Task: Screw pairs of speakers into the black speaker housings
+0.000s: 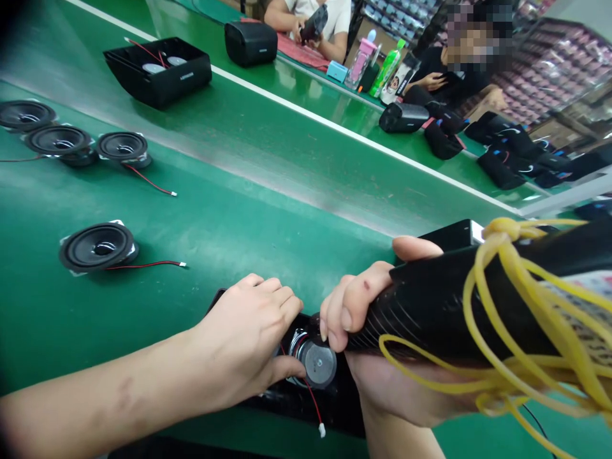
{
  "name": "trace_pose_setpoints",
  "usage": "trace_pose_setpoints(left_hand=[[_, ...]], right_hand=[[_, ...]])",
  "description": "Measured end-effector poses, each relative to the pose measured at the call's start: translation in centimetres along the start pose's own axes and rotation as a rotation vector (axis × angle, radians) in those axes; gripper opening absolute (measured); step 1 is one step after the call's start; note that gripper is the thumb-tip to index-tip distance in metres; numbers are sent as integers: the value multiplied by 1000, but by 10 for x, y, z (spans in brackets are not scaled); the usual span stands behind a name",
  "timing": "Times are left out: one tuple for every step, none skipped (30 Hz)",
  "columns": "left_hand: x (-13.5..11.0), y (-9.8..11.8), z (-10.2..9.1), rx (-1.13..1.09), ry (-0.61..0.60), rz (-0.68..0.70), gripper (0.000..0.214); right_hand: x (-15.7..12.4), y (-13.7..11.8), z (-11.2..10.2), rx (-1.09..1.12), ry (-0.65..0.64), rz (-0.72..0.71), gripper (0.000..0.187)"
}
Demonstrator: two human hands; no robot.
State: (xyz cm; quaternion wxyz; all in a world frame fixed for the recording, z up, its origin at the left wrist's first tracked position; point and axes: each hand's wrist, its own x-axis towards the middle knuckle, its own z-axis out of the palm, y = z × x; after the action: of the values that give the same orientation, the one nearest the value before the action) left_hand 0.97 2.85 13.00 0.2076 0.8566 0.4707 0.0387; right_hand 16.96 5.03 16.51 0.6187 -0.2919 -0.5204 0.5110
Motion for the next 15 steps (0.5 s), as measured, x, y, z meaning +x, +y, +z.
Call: trace_pose_setpoints(left_hand=[[0, 0, 0, -1, -3, -3, 56], [-1, 1, 0, -1, -4, -6, 56], [-1, 1, 1, -2, -5, -8, 56], [-1, 2, 0, -3, -4, -10, 57], [0, 2, 0, -3, -3, -12, 57], [0, 2, 0, -3, -2, -12, 57], [0, 2, -1, -1, 0, -14, 57], [1, 3, -2, -1, -2, -12, 57], [1, 3, -2, 0, -3, -12, 57], [1, 3, -3, 1, -4, -11, 56], [1, 4, -4, 1, -5, -10, 56], [1, 4, -4, 1, -5, -10, 56], [1, 4, -5, 1, -5, -10, 56], [1, 5, -5, 0, -4, -10, 56], [1, 5, -5, 0, -2, -10, 56]], right_hand=[[0, 0, 0, -7, -1, 6, 39], [1, -1, 0, -13, 7, 5, 38], [1, -1, 1, -21, 16, 5, 37], [1, -1, 1, -29, 28, 6, 36], [1, -2, 1, -36, 34, 7, 36], [0, -3, 1, -36, 36, 11, 37], [0, -3, 1, -33, 33, 16, 38], [0, -4, 1, -22, 31, 20, 41], [0, -4, 1, -8, 32, 28, 42], [0, -4, 0, 9, 33, 30, 43], [0, -4, -1, 22, 31, 35, 44], [0, -3, -2, 27, 18, 39, 45], [0, -2, -3, 25, 4, 35, 45], [0, -1, -4, 21, -7, 27, 46], [-1, 0, -5, 15, -18, 18, 46]])
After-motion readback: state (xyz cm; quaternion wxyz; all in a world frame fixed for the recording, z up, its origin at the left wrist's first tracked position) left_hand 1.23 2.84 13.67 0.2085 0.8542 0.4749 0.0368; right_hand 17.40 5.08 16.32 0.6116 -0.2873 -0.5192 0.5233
